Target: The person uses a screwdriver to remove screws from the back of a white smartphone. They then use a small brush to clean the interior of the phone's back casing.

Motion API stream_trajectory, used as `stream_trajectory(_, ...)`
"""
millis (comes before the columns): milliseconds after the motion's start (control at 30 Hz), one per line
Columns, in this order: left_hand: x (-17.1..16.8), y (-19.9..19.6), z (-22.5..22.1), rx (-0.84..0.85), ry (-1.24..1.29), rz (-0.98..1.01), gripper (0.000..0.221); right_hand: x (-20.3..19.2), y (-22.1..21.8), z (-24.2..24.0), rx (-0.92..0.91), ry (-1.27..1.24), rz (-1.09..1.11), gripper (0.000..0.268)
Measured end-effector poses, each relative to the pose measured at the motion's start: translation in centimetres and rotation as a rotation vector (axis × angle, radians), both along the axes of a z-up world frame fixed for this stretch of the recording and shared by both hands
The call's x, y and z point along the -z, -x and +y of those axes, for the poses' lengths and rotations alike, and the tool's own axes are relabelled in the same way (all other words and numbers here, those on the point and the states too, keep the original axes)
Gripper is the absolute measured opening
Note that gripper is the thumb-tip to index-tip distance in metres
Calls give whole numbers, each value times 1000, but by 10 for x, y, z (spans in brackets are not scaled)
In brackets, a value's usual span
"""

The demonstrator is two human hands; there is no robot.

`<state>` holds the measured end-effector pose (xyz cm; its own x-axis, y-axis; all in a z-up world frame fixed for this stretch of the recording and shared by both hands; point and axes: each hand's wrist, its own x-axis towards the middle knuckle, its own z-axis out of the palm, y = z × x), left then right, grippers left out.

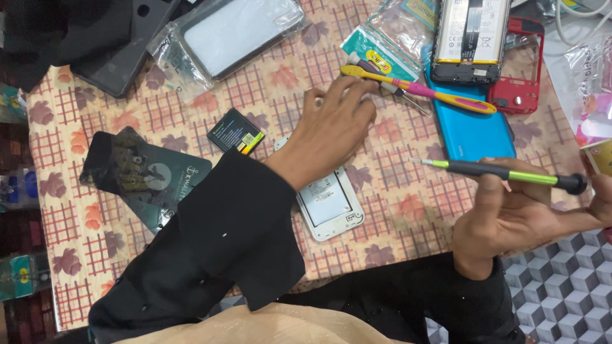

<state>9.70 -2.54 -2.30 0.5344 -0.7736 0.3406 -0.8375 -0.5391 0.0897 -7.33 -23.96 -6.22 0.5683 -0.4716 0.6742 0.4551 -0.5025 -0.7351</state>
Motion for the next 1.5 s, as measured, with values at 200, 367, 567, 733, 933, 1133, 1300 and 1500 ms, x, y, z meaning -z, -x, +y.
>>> stream_trajectory(200, -33, 53, 36, -102, -37, 340, 84, -1, -2, 1, -44, 65, -26, 77)
stream_trajectory(367, -37, 71, 52, -118, -285, 505, 130, -6, -4, 2, -209, 236, -21, 74)
stream_trajectory(567, -24, 65, 61, -55, -189, 643, 131, 4, 2, 21, -557, 229, -115, 77)
stream_trajectory(733, -10, 57, 64, 26, -164, 660, 119, 25, 15, 36, -689, 218, -206, 84)
stream_trajectory(933, 2, 59, 65, 24, -166, 641, 111, 47, 27, 28, -692, 174, -177, 88)
stream_trajectory(1133, 2, 59, 65, 27, -139, 645, 111, 50, 27, 24, -716, 132, -164, 88)
stream_trajectory(1300, 3, 59, 65, 25, -126, 646, 113, 52, 28, 20, -718, 194, -173, 93)
stream_trajectory(1500, 4, 60, 66, 29, -112, 637, 114, 60, 39, 3, -797, 172, -124, 93)
